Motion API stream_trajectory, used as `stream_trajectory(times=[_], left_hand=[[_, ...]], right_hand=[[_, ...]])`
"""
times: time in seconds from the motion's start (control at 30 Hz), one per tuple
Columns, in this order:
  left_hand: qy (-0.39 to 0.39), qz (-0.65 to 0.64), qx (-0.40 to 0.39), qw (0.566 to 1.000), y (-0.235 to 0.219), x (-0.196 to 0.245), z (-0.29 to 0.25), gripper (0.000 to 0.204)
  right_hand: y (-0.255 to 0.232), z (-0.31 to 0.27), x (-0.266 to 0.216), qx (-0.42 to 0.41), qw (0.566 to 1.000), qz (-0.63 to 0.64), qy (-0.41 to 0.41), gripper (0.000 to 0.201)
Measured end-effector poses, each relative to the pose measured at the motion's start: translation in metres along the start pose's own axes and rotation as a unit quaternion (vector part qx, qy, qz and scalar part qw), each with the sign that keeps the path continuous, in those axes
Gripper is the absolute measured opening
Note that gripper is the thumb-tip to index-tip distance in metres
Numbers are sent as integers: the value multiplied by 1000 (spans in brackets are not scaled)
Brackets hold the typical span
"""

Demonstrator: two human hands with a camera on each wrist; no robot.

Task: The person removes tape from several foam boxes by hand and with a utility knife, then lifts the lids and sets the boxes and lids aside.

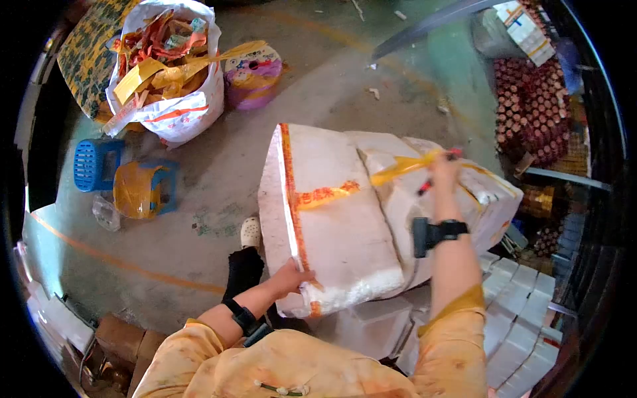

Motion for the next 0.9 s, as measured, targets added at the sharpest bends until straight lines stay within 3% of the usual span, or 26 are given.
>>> stream_trajectory(times=[0.03,0.07,0.1,0.17,0.23,0.27,0.3,0.37,0.43,0.6,0.67,0.77,0.8,0.9], left_hand=[[-1,-4,-6,1000,0,2,-1,40],[-3,-5,-12,1000,-1,5,-2,37],[-6,-4,-21,1000,-2,8,-4,35],[3,-15,-24,1000,6,32,-17,35],[20,-14,-34,999,3,27,-8,34],[3,-4,-30,1000,8,35,-12,32],[8,-13,-29,999,10,39,-11,31],[18,-31,-18,999,5,41,-10,29],[16,-37,-28,999,-5,38,-3,32],[107,-103,3,989,-21,61,-6,29],[123,-127,17,984,-31,55,-2,28],[106,-210,97,967,-60,29,-3,25],[122,-194,118,966,-32,49,-39,26],[185,-229,104,950,-28,49,-71,28]], right_hand=[[-57,1,-11,69,994,59,64,18],[-112,61,20,96,989,115,6,16],[-157,52,-1,93,960,260,-47,16],[-231,-3,-36,165,957,240,11,8],[-278,-3,-16,102,992,71,-2,17],[-289,-14,4,126,991,-8,-39,20],[-292,-24,27,147,983,-86,-75,22],[-265,-51,96,47,999,18,0,25],[-240,-107,125,49,985,156,51,26],[-235,-183,191,19,955,275,112,23],[-234,-204,204,3,949,289,122,23],[-227,-222,201,-43,950,284,119,26],[-222,-226,202,-67,950,284,114,27],[-208,-233,194,-152,945,278,81,31]])
Point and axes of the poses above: each hand's wrist, its own z-axis towards the middle knuckle, its own y-axis out of the palm, x = y × z, the point moved 10 cm from there along z, towards the middle knuckle, and after that the axes turned 5 degrees about -x, right-handed, at the moved point
